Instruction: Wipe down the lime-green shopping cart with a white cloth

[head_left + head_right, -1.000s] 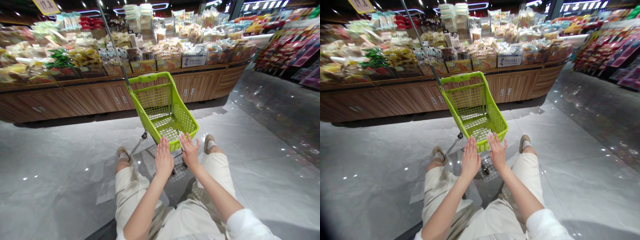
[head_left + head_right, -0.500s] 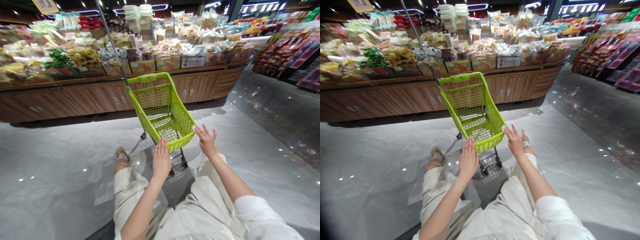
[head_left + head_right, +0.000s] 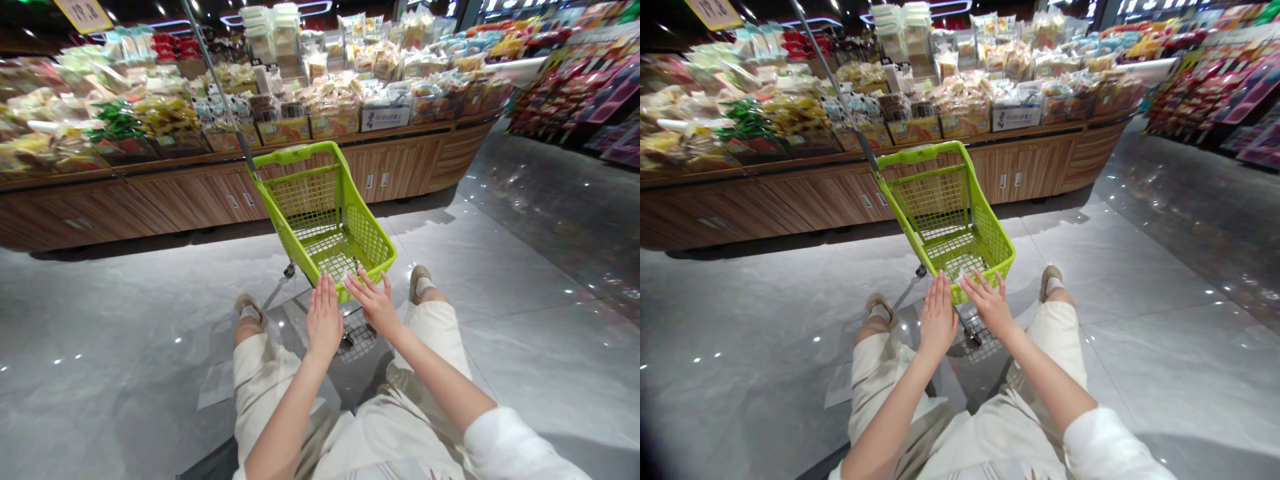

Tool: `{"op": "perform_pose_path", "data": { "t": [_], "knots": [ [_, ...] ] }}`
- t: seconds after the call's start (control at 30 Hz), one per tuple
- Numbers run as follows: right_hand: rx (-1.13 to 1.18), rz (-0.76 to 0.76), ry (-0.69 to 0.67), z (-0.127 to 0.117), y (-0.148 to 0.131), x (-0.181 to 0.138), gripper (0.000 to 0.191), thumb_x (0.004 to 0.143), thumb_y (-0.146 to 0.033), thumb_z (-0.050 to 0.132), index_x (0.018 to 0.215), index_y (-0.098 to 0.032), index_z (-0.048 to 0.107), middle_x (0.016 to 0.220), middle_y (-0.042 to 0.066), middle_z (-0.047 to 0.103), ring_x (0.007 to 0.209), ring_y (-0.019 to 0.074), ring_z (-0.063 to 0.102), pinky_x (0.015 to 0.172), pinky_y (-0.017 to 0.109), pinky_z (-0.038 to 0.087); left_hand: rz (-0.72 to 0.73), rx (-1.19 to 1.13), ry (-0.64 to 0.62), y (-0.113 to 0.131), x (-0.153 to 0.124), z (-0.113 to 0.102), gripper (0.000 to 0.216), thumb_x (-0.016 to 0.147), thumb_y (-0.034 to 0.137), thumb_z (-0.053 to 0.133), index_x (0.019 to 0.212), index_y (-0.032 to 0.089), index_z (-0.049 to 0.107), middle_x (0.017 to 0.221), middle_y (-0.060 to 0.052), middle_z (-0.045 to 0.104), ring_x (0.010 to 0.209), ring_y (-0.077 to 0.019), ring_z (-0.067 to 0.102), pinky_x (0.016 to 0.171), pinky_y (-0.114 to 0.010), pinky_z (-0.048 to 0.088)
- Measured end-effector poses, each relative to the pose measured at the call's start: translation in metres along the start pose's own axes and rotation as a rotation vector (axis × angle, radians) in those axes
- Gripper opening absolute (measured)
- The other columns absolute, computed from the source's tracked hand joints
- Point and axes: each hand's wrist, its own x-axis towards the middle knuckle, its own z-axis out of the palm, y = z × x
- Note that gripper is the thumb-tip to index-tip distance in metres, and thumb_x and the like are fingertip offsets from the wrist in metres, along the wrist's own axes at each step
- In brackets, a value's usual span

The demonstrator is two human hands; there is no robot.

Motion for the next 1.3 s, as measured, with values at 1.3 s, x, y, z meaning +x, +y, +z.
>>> {"op": "perform_pose_path", "data": {
  "t": [1.3],
  "knots": [
    [0.077,0.037,-0.018,0.001,-0.039,0.016,0.081,0.075,-0.002,0.04,0.152,-0.024,0.035,0.151,0.007,0.049,0.149,0.0202,0.027,0.121,0.054,0.0,0.01,-0.009,0.002,-0.003,-0.001,0.001,0.086,0.078,0.008,0.048,0.156,0.005,0.011,0.164,-0.018,0.019,0.153,-0.025,0.009,0.123,-0.045,0.025]
  ]
}}
